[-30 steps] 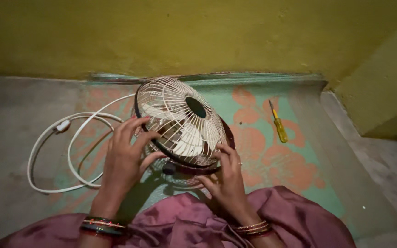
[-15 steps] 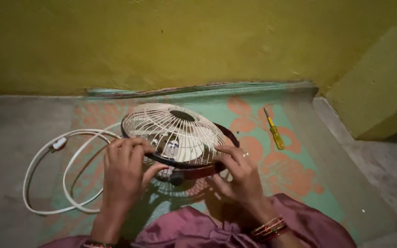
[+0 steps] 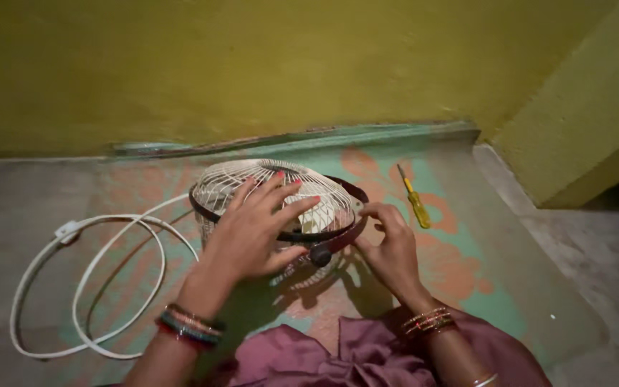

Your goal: The person disassembles a small electric fan by removing the front grille, unscrewing the central hub nut, and detaching the fan blades. They then use a screwdriver to remove the rear grille screws and separate the rear grille from the motor housing.

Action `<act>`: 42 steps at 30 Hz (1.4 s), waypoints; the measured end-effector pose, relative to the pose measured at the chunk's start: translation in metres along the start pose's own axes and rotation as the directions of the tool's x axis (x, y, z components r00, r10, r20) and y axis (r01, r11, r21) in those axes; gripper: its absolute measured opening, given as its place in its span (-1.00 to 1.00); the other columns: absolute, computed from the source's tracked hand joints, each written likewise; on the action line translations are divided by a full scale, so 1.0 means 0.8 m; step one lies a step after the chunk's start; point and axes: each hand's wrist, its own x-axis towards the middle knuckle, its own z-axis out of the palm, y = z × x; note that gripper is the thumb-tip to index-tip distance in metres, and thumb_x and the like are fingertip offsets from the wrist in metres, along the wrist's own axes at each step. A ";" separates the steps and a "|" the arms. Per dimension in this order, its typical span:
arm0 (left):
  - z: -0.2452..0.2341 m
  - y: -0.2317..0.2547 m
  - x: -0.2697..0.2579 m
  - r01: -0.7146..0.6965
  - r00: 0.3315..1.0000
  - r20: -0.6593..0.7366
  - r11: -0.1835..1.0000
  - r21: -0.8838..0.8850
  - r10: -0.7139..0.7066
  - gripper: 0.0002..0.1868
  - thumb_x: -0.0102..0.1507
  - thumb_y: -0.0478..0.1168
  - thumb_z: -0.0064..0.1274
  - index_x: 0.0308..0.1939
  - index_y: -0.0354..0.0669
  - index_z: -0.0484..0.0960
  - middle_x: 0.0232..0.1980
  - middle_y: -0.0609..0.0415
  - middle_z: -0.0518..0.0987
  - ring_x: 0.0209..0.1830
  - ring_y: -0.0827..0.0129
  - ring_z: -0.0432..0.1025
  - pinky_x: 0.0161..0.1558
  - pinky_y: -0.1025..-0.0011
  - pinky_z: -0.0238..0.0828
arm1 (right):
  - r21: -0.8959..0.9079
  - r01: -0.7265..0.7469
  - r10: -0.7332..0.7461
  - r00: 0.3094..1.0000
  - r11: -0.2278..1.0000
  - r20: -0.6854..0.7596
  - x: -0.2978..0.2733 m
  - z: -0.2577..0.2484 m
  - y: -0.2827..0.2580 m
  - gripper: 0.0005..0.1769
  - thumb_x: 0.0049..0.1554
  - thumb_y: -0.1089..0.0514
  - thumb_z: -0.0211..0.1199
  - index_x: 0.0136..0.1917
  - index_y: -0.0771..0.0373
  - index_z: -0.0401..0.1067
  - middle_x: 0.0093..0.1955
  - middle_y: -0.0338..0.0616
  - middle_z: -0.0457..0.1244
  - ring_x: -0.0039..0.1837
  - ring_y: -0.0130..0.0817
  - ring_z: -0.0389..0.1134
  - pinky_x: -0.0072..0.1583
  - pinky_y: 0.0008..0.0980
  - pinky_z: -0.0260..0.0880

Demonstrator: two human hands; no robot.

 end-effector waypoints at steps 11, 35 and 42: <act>-0.002 0.046 0.015 0.113 0.993 0.014 0.991 0.067 -0.114 -0.17 -0.12 0.18 0.45 0.25 0.40 0.54 0.40 0.17 0.42 0.53 0.04 0.08 0.46 -0.25 -0.26 | 0.120 -0.184 0.178 0.982 0.976 0.054 -0.060 -0.015 -0.012 -0.77 0.15 0.17 0.27 0.06 0.30 0.46 -0.04 -0.12 0.40 -0.12 -0.37 0.45 -0.09 -0.41 0.47; -0.008 0.057 0.026 0.257 0.958 0.131 0.966 0.003 -0.256 -0.07 -0.21 0.12 0.51 0.28 0.42 0.57 0.42 0.30 0.40 0.51 0.20 0.12 0.50 -0.10 -0.26 | -0.182 -0.158 0.175 0.981 0.971 0.084 -0.075 0.026 -0.055 -0.44 0.14 -0.30 0.24 -0.25 0.26 0.55 -0.45 0.05 0.34 -0.35 0.01 0.41 -0.28 -0.06 0.36; -0.010 0.059 0.029 0.273 0.951 0.152 0.962 -0.010 -0.268 -0.05 -0.22 0.14 0.52 0.28 0.41 0.57 0.47 0.29 0.37 0.52 0.18 0.08 0.51 -0.09 -0.32 | -0.279 -0.020 0.054 0.992 0.960 0.114 -0.074 0.021 -0.055 -0.49 0.14 -0.29 0.25 -0.24 0.22 0.47 -0.44 -0.05 0.33 -0.38 -0.06 0.40 -0.30 -0.11 0.36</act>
